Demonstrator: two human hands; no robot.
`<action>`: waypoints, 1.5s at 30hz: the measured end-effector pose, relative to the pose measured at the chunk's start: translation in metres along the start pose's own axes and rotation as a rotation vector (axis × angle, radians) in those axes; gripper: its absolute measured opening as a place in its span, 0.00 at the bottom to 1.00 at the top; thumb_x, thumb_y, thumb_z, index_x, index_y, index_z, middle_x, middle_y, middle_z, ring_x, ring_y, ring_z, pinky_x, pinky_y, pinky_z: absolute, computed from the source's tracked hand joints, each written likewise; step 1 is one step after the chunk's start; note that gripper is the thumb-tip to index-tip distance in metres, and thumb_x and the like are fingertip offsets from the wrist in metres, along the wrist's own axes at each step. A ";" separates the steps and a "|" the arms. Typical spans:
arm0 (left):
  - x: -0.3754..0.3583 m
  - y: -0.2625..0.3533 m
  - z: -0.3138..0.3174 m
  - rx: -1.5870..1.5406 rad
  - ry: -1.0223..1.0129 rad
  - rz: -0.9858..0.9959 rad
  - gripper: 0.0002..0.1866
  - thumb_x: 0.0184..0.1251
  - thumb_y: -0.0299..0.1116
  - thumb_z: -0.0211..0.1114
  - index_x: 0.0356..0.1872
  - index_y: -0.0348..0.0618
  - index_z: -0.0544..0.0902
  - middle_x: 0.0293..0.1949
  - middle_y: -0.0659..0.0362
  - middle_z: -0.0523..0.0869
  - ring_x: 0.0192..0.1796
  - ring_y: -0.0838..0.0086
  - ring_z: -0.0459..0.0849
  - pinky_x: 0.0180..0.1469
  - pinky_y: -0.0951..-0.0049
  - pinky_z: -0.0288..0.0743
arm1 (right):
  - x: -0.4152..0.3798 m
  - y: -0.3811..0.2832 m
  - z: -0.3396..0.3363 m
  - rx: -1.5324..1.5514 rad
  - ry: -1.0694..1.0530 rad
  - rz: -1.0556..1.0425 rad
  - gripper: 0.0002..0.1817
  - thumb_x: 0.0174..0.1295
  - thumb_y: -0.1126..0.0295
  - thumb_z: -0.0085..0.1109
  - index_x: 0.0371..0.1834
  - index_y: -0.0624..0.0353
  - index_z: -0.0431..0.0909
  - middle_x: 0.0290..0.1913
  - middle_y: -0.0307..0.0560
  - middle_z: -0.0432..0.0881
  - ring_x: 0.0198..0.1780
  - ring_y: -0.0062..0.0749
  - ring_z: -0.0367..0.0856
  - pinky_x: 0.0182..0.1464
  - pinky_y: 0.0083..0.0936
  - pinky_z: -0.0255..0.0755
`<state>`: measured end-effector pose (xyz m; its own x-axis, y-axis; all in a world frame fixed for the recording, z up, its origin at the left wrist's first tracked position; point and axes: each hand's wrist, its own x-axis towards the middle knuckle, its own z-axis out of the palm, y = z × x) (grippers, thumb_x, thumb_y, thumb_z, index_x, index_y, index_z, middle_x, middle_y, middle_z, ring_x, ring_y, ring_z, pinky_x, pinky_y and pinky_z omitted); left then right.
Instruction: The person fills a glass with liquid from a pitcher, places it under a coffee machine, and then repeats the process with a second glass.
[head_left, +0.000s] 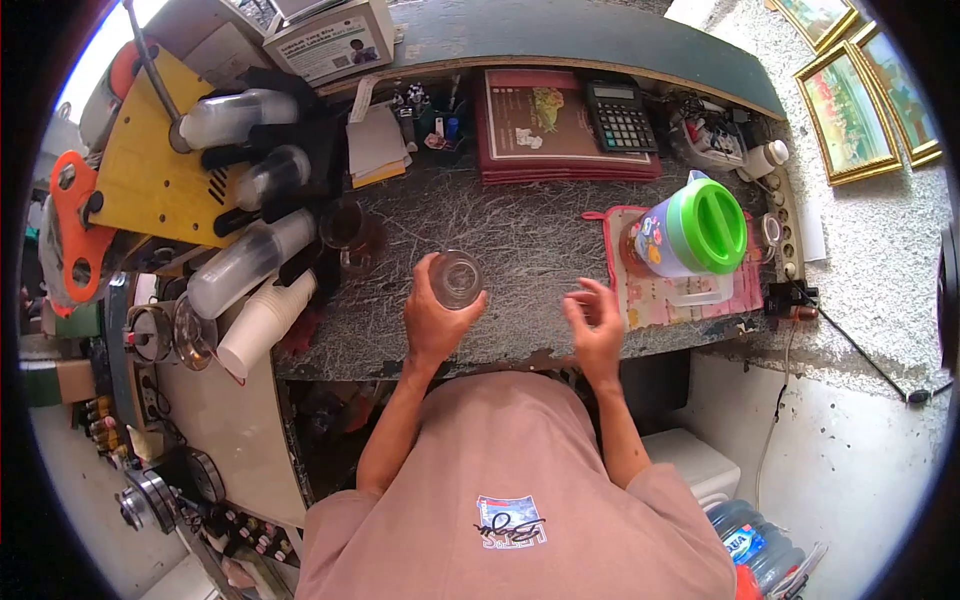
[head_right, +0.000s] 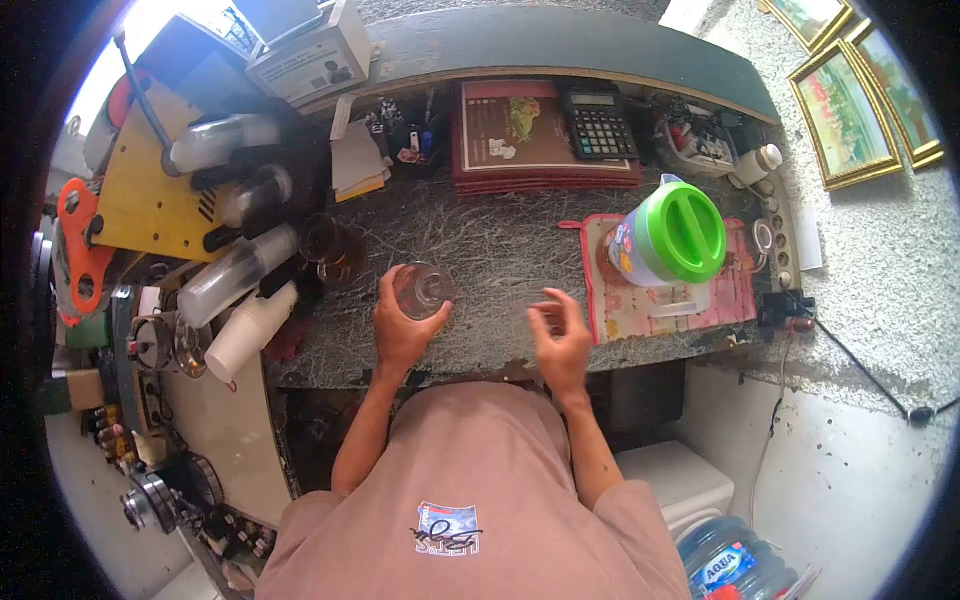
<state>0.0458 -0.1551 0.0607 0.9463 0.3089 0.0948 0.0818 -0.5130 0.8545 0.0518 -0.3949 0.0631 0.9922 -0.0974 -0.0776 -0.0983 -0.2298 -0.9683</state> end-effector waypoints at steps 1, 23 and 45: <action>0.004 0.000 0.001 0.007 0.004 -0.002 0.43 0.49 0.33 0.84 0.67 0.39 0.68 0.59 0.45 0.84 0.63 0.56 0.83 0.64 0.59 0.78 | -0.001 -0.005 -0.015 0.000 0.096 -0.038 0.18 0.68 0.68 0.66 0.59 0.58 0.78 0.46 0.44 0.86 0.42 0.26 0.84 0.44 0.24 0.76; -0.016 -0.019 0.014 -0.056 0.154 0.063 0.48 0.56 0.42 0.82 0.71 0.38 0.59 0.64 0.40 0.74 0.67 0.51 0.76 0.64 0.56 0.74 | 0.086 -0.005 -0.134 0.440 0.476 -0.141 0.20 0.73 0.53 0.62 0.28 0.55 0.78 0.17 0.29 0.65 0.17 0.13 0.54 0.22 0.22 0.41; -0.039 -0.072 0.030 -0.425 -0.166 0.065 0.15 0.83 0.38 0.53 0.38 0.37 0.78 0.30 0.51 0.79 0.35 0.60 0.80 0.40 0.62 0.74 | 0.067 -0.160 -0.013 -0.548 -0.473 -0.112 0.25 0.65 0.52 0.71 0.27 0.69 0.87 0.20 0.36 0.82 0.23 0.14 0.75 0.26 0.21 0.65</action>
<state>0.0121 -0.1542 -0.0198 0.9853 0.1371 0.1021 -0.0825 -0.1422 0.9864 0.1328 -0.3774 0.2165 0.9131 0.3557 -0.1993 0.1048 -0.6772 -0.7283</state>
